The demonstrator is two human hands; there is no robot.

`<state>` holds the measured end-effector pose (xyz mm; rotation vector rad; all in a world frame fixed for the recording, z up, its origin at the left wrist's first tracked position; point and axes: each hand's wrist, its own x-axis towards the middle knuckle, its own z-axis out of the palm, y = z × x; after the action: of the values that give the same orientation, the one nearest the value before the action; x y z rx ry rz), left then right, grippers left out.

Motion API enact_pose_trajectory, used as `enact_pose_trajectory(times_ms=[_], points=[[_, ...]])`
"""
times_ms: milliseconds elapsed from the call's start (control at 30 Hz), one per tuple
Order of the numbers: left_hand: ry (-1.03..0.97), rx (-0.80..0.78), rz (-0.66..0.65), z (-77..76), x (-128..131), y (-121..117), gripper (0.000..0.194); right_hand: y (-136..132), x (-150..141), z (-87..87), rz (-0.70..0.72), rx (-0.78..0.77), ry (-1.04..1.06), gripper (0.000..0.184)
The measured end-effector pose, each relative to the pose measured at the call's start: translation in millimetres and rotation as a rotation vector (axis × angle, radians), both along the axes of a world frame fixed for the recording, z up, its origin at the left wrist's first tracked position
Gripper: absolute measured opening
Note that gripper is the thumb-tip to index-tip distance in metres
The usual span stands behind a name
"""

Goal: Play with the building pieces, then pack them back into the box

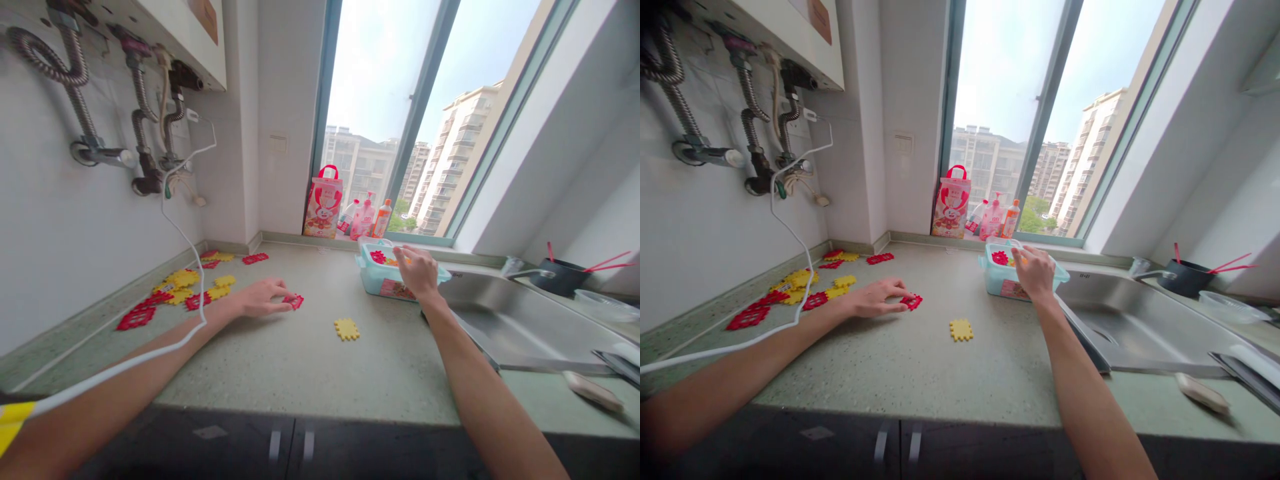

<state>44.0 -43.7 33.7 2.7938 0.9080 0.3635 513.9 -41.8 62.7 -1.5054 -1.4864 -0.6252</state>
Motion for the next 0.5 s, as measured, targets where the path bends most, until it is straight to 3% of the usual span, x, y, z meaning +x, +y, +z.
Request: enact_pose_trajectory(times_ms=[100, 200, 333, 433, 500], points=[[0.031, 0.097, -0.033, -5.2, 6, -5, 0.053, -5, -18, 4.5, 0.046, 0.098, -0.038, 0.046], [0.019, 0.157, -0.090, -8.4, 14, -11, 0.057, -15, -58, 1.7, 0.268, 0.067, -0.185, 0.036], [-0.011, 0.191, -0.102, -3.7, 22, -18, 0.054, -27, -126, -27.5, 0.641, -0.255, -0.384, 0.032], [-0.030, 0.217, -0.003, 4.3, 22, -20, 0.046, -30, -163, -51.7, 0.772, -0.480, -0.445, 0.044], [-0.020, 0.198, 0.094, 10.7, 16, -18, 0.041, -30, -175, -59.6, 0.841, -0.558, -0.442, 0.042]])
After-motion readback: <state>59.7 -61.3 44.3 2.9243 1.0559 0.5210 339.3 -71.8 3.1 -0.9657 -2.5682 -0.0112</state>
